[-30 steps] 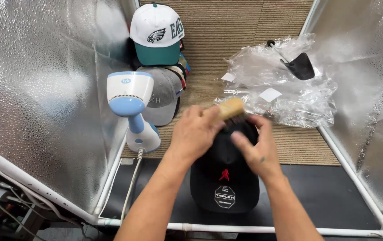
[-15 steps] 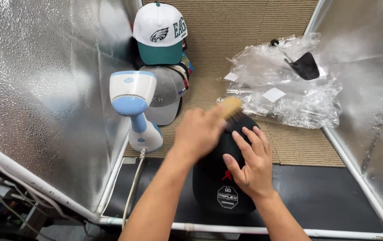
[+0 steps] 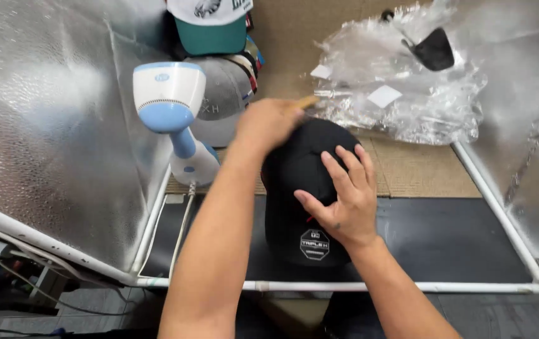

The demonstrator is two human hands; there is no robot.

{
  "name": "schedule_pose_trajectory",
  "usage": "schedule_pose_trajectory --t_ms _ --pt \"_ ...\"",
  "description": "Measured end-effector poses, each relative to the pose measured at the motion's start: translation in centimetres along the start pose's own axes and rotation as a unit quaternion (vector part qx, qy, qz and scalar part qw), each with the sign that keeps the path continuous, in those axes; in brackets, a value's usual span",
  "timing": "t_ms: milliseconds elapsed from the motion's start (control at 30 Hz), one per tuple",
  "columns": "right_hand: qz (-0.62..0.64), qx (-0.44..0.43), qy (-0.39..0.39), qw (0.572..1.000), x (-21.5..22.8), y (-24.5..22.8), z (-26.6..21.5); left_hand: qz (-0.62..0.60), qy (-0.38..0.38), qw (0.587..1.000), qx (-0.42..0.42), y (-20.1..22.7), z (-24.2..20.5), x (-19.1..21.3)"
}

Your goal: The person uses a wooden brush to clean the surface of a black baseball cap placed on a workbench. They hold the cap with one hand and brush the fabric with the other, focusing on the top and sides of the hat.

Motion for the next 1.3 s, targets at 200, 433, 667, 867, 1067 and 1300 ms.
schedule_pose_trajectory --t_ms 200,433,667,867,1067,1300 --pt "0.005 -0.013 -0.001 1.000 -0.1 -0.1 -0.2 0.173 -0.083 0.965 0.179 -12.4 1.7 -1.7" --pt "-0.009 -0.019 -0.024 0.999 0.0 0.1 -1.0 0.037 -0.005 0.985 -0.168 5.4 -3.4 0.1" --pt "-0.003 -0.015 -0.007 1.000 0.0 0.0 -0.6 0.070 -0.055 0.993 0.082 -1.7 2.4 -0.3" --pt "0.006 -0.027 -0.010 1.000 -0.3 0.2 -0.6 0.117 -0.024 0.980 0.160 -8.5 0.0 -0.4" --pt "-0.016 -0.007 -0.021 1.000 -0.7 1.1 -1.3 0.122 0.228 0.901 -0.347 3.4 -8.6 -1.3" --pt "-0.004 -0.030 -0.034 0.999 0.0 0.3 -0.7 -0.094 0.041 0.980 0.170 -5.4 -10.0 -0.4"
Point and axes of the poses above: each hand's wrist, its own z-axis towards the middle knuckle, its own x-axis out of the back of the hand, y = z × x, the point moved 4 cm from there along z, towards the middle knuckle, and after that the axes turned 9 degrees about -z, right-handed, at the moved point
